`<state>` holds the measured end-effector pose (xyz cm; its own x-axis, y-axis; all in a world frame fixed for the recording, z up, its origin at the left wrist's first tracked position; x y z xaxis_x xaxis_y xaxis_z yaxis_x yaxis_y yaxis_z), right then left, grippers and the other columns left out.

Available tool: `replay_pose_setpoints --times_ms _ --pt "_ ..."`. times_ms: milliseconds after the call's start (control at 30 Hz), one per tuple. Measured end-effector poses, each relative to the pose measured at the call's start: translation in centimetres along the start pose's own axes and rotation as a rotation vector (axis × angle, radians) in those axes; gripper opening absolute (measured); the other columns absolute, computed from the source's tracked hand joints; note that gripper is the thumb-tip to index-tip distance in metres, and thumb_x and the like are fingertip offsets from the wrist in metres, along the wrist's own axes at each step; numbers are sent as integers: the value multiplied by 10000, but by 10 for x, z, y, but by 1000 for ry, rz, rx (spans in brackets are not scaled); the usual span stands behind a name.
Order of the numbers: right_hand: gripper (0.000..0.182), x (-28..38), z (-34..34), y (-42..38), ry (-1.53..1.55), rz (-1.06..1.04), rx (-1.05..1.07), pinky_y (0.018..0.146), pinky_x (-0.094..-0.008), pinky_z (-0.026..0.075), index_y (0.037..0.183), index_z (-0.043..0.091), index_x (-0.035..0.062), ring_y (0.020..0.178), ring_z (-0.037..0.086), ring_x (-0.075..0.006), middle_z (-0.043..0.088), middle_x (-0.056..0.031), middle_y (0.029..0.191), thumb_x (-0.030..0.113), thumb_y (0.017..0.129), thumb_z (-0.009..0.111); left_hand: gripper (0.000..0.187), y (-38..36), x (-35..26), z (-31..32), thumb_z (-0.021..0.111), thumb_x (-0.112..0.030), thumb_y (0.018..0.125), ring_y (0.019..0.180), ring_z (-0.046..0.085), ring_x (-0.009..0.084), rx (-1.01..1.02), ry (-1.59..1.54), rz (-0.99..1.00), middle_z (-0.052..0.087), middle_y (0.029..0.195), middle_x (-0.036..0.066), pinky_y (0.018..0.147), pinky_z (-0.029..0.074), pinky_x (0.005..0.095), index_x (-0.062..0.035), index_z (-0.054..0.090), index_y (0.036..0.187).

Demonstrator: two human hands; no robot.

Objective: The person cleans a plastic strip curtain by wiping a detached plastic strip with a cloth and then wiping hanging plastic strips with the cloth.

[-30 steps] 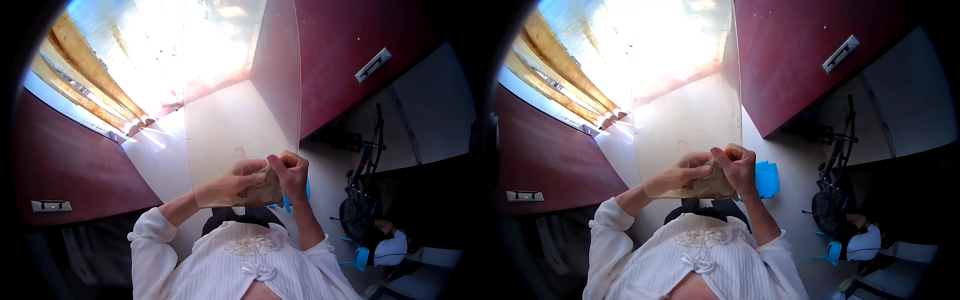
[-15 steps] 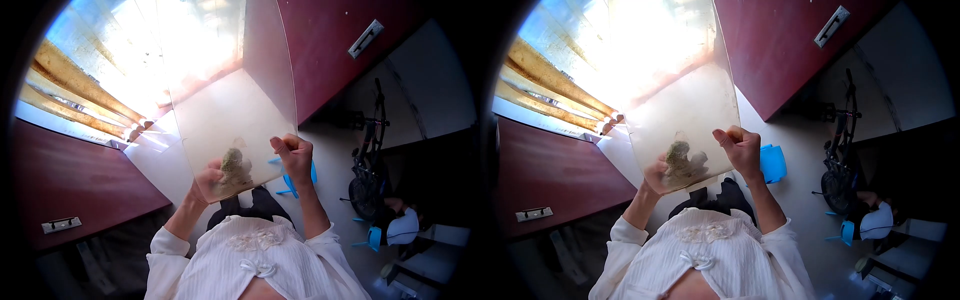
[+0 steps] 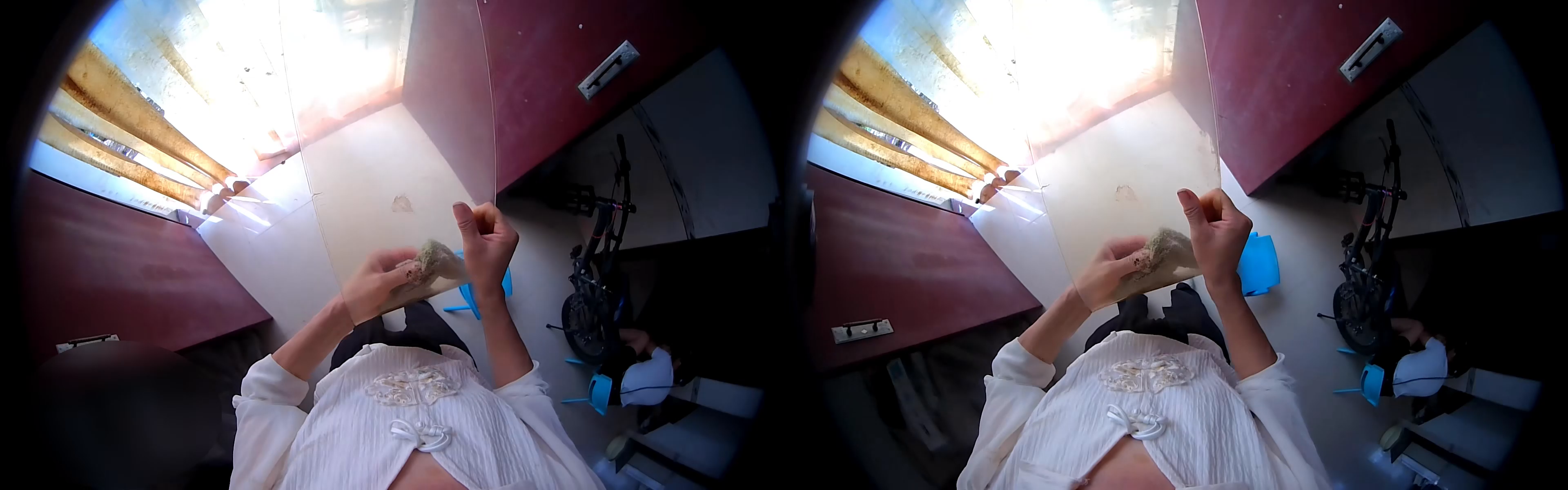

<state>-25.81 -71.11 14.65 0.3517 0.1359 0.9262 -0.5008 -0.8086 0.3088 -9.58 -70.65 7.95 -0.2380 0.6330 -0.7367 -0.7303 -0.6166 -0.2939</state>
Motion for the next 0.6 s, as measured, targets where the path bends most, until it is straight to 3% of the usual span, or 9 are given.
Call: replay_pose_setpoints --times_ms 33,100,367,533,600 --pt "455 -5 0 -2 24 22 -41 421 -237 253 578 471 25 462 305 -36 389 46 465 319 814 726 306 -1 -1 5 532 -56 891 955 592 133 4 1 -4 613 1082 74 843 487 284 37 544 1182" --pt "463 -8 -2 -4 48 47 -86 421 -233 258 577 462 29 461 310 -35 392 46 464 328 809 729 334 -5 -5 18 549 -106 873 944 588 139 9 -356 0 589 1077 72 831 499 288 4 512 1186" --pt "503 -22 -3 -6 -46 43 -67 413 -244 257 567 449 44 456 290 -49 364 40 457 399 800 720 345 -7 2 16 514 -70 808 936 586 160 81 -244 94 584 1031 79 851 489 308 2 518 1146" --pt "511 -33 -8 -8 -58 -50 -158 410 -259 279 573 450 48 435 304 -69 362 30 445 428 800 706 368 -28 3 23 519 -81 772 944 586 193 190 -170 87 580 1036 110 838 493 321 18 528 1127" --pt "474 -35 -9 -7 -77 -40 -138 416 -256 292 623 476 44 440 327 -71 391 24 472 418 806 702 393 -31 11 30 518 -89 768 942 590 211 197 -355 52 579 1023 127 813 503 326 22 515 1145"
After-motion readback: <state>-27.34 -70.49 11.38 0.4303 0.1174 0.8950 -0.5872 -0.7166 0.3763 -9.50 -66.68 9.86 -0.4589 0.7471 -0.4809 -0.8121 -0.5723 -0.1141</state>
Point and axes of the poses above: each hand's wrist, its own y-axis towards the middle knuckle, its own z-axis out of the palm, x = y × z, the point moved 6 cm from there along y, towards the middle knuckle
